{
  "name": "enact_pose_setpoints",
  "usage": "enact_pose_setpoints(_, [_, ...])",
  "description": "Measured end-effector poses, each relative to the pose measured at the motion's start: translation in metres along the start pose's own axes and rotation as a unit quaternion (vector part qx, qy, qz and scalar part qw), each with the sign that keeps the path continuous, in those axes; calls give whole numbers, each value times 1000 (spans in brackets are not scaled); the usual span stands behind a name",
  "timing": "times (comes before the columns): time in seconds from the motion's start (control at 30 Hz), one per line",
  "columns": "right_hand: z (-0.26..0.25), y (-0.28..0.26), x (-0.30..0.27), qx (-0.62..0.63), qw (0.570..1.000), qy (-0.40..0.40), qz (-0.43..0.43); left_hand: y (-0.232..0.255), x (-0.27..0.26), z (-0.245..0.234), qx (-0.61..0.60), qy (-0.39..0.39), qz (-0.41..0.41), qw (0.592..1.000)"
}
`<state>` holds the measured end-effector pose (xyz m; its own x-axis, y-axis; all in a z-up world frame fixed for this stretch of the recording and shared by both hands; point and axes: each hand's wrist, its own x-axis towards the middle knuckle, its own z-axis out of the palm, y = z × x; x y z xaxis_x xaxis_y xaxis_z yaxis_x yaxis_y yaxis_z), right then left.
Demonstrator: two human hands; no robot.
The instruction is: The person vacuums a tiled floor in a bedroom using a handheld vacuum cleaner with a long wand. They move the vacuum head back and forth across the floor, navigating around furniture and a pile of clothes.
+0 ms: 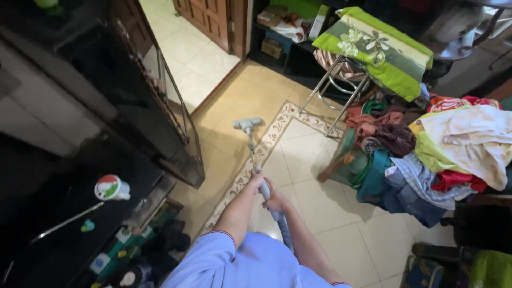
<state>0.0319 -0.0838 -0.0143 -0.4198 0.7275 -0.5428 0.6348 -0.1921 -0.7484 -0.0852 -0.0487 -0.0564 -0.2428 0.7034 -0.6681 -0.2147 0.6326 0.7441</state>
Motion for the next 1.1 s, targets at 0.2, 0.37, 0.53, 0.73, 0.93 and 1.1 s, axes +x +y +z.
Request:
enact_pose_setpoints(0.2, [-14, -33, 46, -12, 1000, 12, 16, 69, 3, -18, 47, -11, -3, 999])
enact_pose_setpoints(0.37, [-24, -85, 72, -24, 999, 27, 20, 101, 42, -31, 70, -23, 12, 997])
enact_pose_setpoints(0.53, [-19, -101, 119, -26, 999, 45, 5, 103, 126, -35, 50, -9, 31, 998])
enact_pose_setpoints(0.73, [-21, -117, 146, 18, 997, 72, 10, 123, 164, -44, 73, -9, 40, 996])
enact_pose_setpoints(0.93, [-21, -112, 165, -8, 998, 67, 18, 137, 159, -47, 39, -12, 28, 999])
enact_pose_setpoints(1.1, [-18, -108, 155, 30, 996, 74, 29, 136, 149, -46, 42, -29, 39, 998])
